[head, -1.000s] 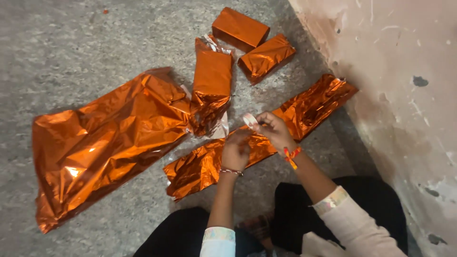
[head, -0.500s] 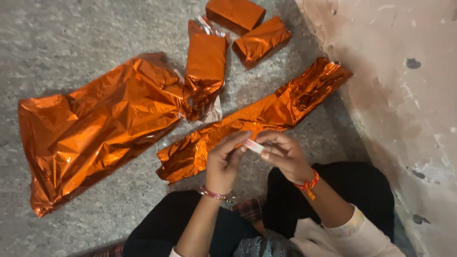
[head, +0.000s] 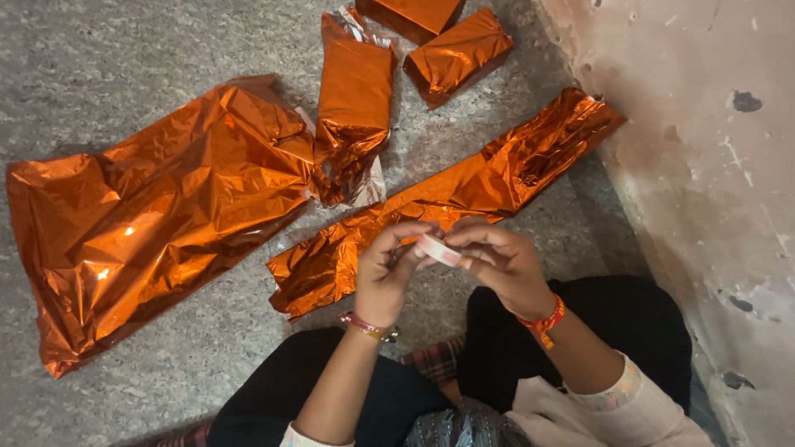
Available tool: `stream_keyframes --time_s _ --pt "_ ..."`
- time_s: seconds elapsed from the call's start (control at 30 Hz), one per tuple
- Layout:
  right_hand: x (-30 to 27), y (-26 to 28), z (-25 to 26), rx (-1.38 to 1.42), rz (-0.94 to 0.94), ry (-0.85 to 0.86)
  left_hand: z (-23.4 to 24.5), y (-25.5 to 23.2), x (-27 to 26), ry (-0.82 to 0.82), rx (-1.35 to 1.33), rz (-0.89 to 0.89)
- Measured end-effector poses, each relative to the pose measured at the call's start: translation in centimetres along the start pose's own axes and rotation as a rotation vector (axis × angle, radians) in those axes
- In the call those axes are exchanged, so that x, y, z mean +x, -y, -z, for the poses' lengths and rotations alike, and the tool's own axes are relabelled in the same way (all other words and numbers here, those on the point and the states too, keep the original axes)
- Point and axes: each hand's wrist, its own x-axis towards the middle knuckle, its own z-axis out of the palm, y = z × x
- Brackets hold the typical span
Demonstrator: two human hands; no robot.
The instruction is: The person wraps a rectangular item with orange metallic paper, folding the edges and securing them with clear adhesive tape. They smooth the paper and apply tape to multiple edges to complete the package.
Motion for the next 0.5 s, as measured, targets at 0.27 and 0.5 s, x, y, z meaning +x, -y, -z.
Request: stream_keyframes --time_s 0.27,0.5 --pt "0.5 0.4 -1.2 -0.045 0.053 0.029 -0.6 0.8 0.0 -0.109 -0.021 -0.005" --pt "0.6 0.3 -1.1 -0.049 0.145 0.068 -2.0 -2.9 -0.9 -0.208 0.638 -0.351"
